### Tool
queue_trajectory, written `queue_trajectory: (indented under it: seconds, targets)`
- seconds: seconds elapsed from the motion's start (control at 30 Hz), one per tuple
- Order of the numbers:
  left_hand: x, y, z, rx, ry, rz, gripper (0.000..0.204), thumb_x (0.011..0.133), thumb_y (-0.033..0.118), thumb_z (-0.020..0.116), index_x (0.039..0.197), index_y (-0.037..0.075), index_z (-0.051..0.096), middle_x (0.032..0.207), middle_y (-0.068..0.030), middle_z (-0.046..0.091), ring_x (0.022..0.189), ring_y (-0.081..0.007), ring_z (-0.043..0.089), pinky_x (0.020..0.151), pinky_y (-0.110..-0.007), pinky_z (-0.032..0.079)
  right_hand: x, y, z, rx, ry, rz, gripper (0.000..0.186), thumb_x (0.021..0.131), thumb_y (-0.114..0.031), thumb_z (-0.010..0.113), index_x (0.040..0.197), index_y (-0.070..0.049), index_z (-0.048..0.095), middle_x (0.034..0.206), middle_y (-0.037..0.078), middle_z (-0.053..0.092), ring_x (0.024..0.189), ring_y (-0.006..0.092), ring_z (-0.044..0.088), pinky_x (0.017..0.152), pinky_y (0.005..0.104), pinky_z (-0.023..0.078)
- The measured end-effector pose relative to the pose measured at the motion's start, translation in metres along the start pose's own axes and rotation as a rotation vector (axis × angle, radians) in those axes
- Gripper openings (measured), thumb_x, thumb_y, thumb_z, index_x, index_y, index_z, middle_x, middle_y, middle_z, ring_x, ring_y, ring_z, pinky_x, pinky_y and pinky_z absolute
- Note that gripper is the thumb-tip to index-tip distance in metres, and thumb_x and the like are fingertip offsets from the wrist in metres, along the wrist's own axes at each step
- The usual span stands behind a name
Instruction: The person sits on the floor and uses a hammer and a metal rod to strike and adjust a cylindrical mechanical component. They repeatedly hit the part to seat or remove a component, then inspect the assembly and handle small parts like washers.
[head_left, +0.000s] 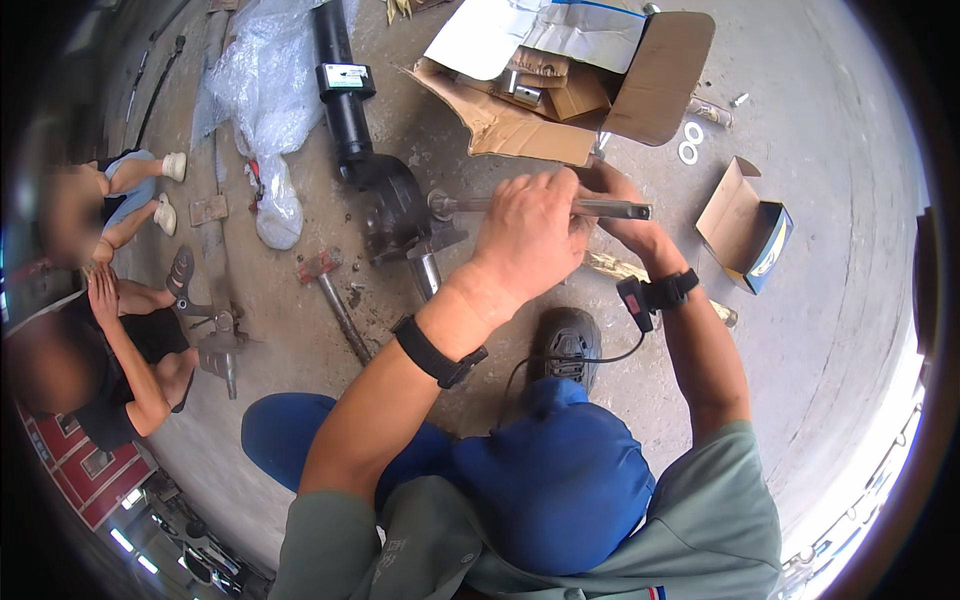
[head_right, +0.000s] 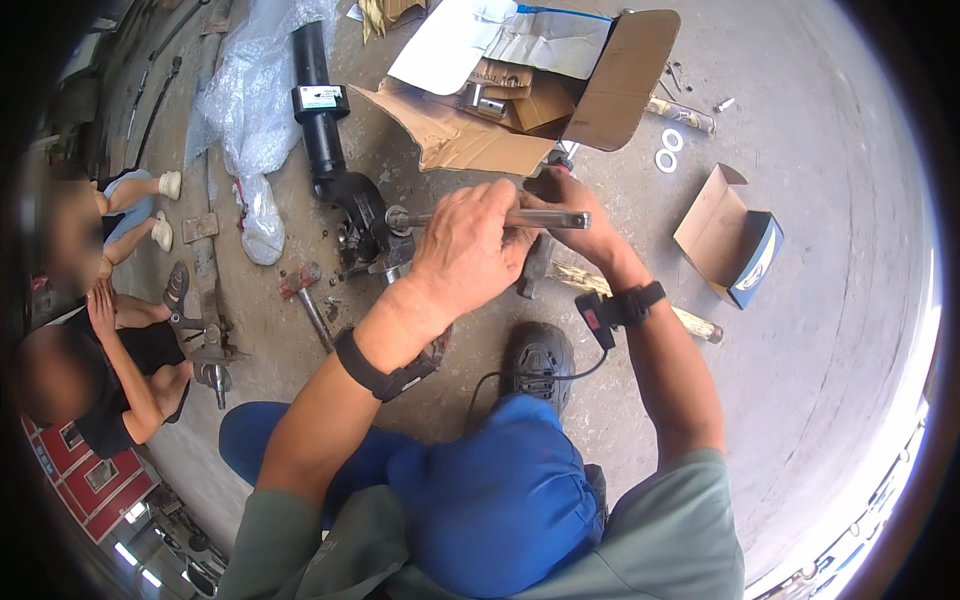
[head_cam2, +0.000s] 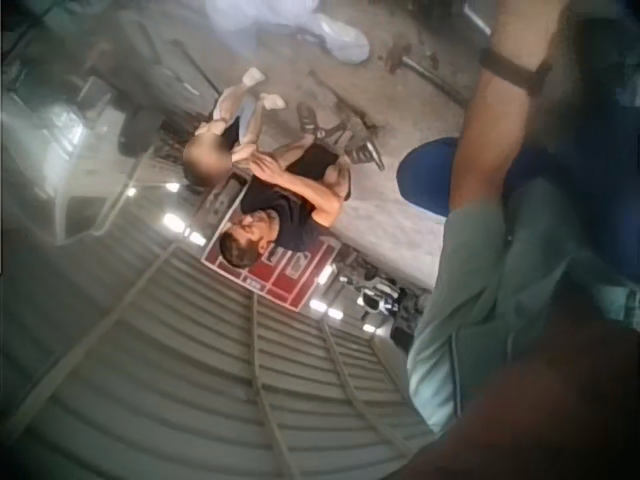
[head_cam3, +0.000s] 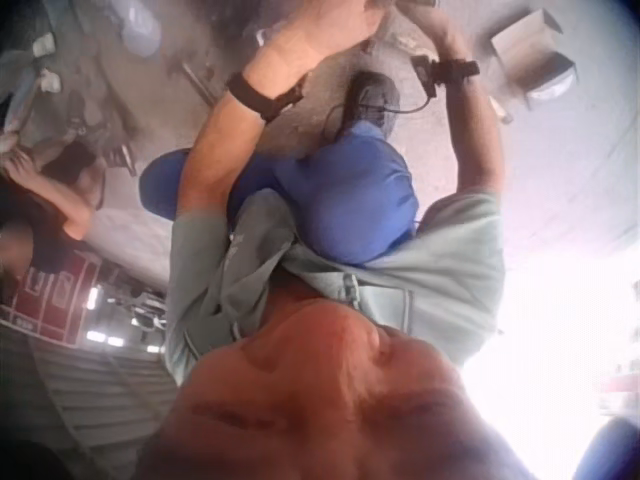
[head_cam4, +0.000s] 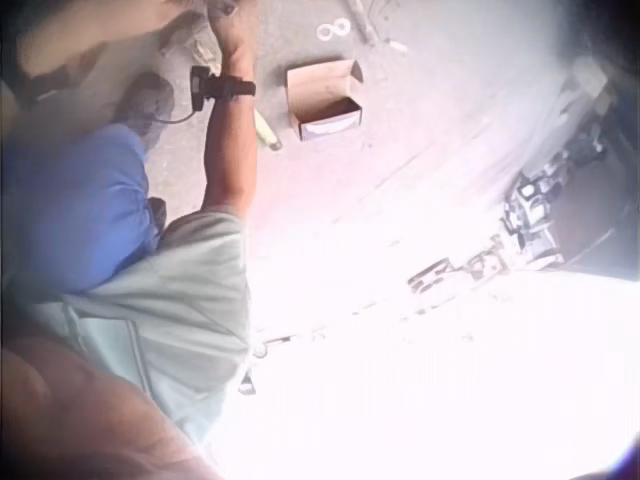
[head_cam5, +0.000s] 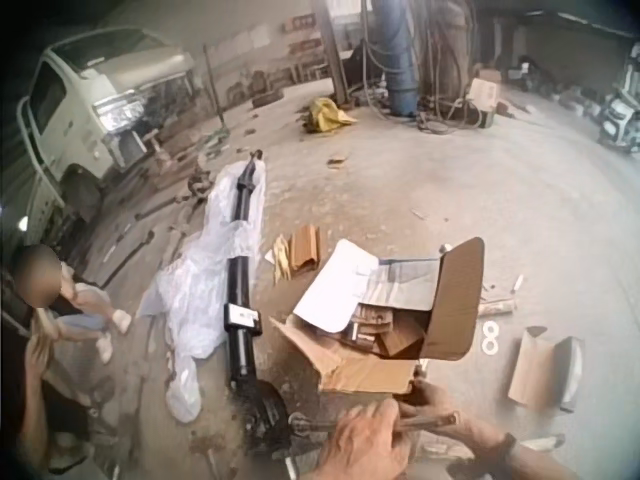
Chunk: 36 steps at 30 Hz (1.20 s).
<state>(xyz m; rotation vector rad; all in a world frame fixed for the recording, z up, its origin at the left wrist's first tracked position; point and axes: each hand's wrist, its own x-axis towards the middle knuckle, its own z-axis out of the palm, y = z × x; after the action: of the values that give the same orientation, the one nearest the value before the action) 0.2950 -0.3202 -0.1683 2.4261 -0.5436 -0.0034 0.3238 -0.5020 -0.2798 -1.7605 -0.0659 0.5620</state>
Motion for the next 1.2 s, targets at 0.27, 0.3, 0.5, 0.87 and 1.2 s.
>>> queue_trajectory:
  seconds: [0.27, 0.3, 0.5, 0.87, 1.2]
  targets:
    - [0.006, 0.003, 0.007, 0.056, 0.036, -0.084, 0.024, 0.084, 0.015, 0.072, 0.088, 0.003, 0.051, 0.082, -0.0159, 0.062, 0.084, -0.0399, 0.061, 0.077, -0.05, 0.046, 0.121, -0.024, 0.001, 0.293, 0.141, 0.046, 0.045, 0.101, -0.03, 0.057, 0.132, 0.002, 0.059, 0.126, 0.014, 0.064, 0.12, 0.0241, 0.06, 0.099, 0.0374, 0.051]
    - [0.005, 0.002, 0.009, 0.038, 0.052, -0.105, 0.024, 0.084, 0.015, 0.072, 0.088, 0.003, 0.051, 0.083, -0.0162, 0.062, 0.085, -0.0403, 0.062, 0.077, -0.051, 0.046, 0.126, -0.037, 0.001, 0.227, 0.133, -0.006, 0.047, 0.102, -0.032, 0.057, 0.134, 0.001, 0.058, 0.127, 0.013, 0.063, 0.121, 0.0242, 0.06, 0.098, 0.0378, 0.051]
    - [0.01, -0.004, 0.023, -0.006, 0.111, -0.149, 0.024, 0.083, 0.014, 0.072, 0.091, 0.003, 0.053, 0.087, -0.0181, 0.064, 0.086, -0.0409, 0.063, 0.079, -0.051, 0.047, 0.05, -0.003, -0.036, 0.056, 0.112, 0.027, 0.047, 0.098, -0.024, 0.064, 0.135, 0.003, 0.055, 0.124, 0.013, 0.065, 0.114, 0.0228, 0.064, 0.094, 0.0357, 0.052]
    - [0.021, -0.036, 0.043, 0.224, 0.099, -0.314, 0.024, 0.084, 0.019, 0.072, 0.092, 0.001, 0.058, 0.086, -0.0214, 0.067, 0.084, -0.0421, 0.065, 0.079, -0.051, 0.05, -0.122, 0.06, 0.016, -0.983, -0.054, 0.196, 0.049, 0.079, -0.017, 0.073, 0.121, -0.002, 0.053, 0.114, 0.023, 0.064, 0.106, 0.0404, 0.062, 0.087, 0.0464, 0.052]
    - [0.025, -0.041, 0.031, 0.274, 0.071, -0.395, 0.022, 0.089, 0.023, 0.068, 0.088, 0.002, 0.063, 0.082, -0.023, 0.069, 0.079, -0.0438, 0.068, 0.072, -0.051, 0.054, -0.135, -0.014, -0.037, 0.154, 0.222, 0.296, 0.047, 0.096, -0.025, 0.07, 0.128, 0.001, 0.048, 0.077, 0.003, 0.056, 0.058, 0.0111, 0.057, 0.051, 0.0284, 0.048]
